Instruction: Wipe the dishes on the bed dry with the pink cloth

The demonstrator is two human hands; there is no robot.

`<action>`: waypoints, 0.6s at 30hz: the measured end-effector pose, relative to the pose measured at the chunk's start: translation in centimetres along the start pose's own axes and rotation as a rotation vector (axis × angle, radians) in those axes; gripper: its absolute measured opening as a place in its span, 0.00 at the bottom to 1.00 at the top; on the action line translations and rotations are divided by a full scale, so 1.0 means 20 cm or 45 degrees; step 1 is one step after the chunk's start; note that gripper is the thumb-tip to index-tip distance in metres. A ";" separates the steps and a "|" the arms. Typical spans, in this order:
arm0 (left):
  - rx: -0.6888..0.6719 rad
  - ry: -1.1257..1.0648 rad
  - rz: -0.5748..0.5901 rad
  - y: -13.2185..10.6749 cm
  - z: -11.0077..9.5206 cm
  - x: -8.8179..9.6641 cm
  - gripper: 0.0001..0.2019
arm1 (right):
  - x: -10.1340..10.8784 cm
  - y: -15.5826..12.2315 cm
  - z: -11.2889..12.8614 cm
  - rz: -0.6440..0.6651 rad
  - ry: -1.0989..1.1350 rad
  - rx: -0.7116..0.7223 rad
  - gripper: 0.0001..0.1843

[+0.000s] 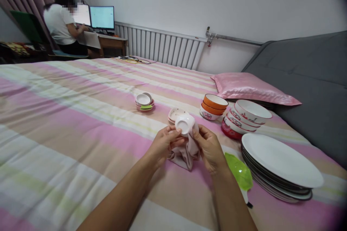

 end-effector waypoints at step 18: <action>-0.128 0.410 -0.002 -0.02 -0.02 0.00 0.21 | 0.06 -0.01 0.06 -0.042 0.211 -0.020 0.16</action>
Point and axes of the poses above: each hand's wrist, its own y-axis towards the middle knuckle, its own x-axis out of the back of the hand, z = x × y, the point moved 1 cm from there along y, towards the middle knuckle, and after that the axes turned 7 degrees about z, right-handed, at the moved point
